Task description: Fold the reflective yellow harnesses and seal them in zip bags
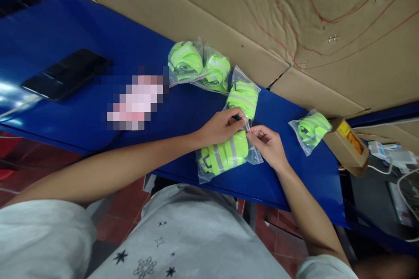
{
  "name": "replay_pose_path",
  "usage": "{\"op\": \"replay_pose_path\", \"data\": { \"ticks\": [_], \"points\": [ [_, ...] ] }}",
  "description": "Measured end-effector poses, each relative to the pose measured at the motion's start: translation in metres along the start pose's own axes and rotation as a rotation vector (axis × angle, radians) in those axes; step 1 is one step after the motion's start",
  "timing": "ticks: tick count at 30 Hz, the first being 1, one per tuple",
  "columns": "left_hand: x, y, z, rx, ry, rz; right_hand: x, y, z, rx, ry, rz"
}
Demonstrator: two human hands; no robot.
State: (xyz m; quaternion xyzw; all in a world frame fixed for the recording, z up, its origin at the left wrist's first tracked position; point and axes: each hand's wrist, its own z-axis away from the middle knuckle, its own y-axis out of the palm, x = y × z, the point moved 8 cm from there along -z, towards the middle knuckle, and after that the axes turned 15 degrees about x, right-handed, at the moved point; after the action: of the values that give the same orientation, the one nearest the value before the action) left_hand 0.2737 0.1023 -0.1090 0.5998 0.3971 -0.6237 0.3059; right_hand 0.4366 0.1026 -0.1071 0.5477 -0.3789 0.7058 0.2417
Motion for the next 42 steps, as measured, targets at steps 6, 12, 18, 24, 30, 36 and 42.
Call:
{"op": "replay_pose_path", "data": {
  "ticks": [6, 12, 18, 24, 30, 36, 42],
  "points": [
    [0.0, 0.002, -0.001, 0.017, 0.011, 0.002, 0.002, 0.001, 0.002, -0.062, -0.019, 0.044],
    [-0.007, 0.007, 0.0, 0.088, 0.056, -0.031, 0.005, 0.003, 0.003, -0.077, -0.042, 0.091],
    [-0.005, 0.006, -0.002, 0.085, 0.066, -0.004, 0.002, 0.005, 0.001, -0.014, -0.028, 0.15],
    [-0.003, 0.01, -0.005, 0.175, 0.049, 0.104, 0.005, 0.005, 0.002, -0.027, -0.055, 0.153],
    [-0.006, 0.005, -0.004, 0.126, 0.091, 0.059, 0.009, 0.004, 0.003, -0.053, -0.09, 0.234],
    [0.004, 0.0, -0.006, 0.065, 0.072, 0.074, 0.016, -0.027, -0.022, -0.01, -0.152, 0.405],
    [0.002, 0.0, -0.005, 0.08, 0.066, 0.073, -0.001, -0.082, -0.1, -0.176, -0.04, 0.508]
  ]
}}
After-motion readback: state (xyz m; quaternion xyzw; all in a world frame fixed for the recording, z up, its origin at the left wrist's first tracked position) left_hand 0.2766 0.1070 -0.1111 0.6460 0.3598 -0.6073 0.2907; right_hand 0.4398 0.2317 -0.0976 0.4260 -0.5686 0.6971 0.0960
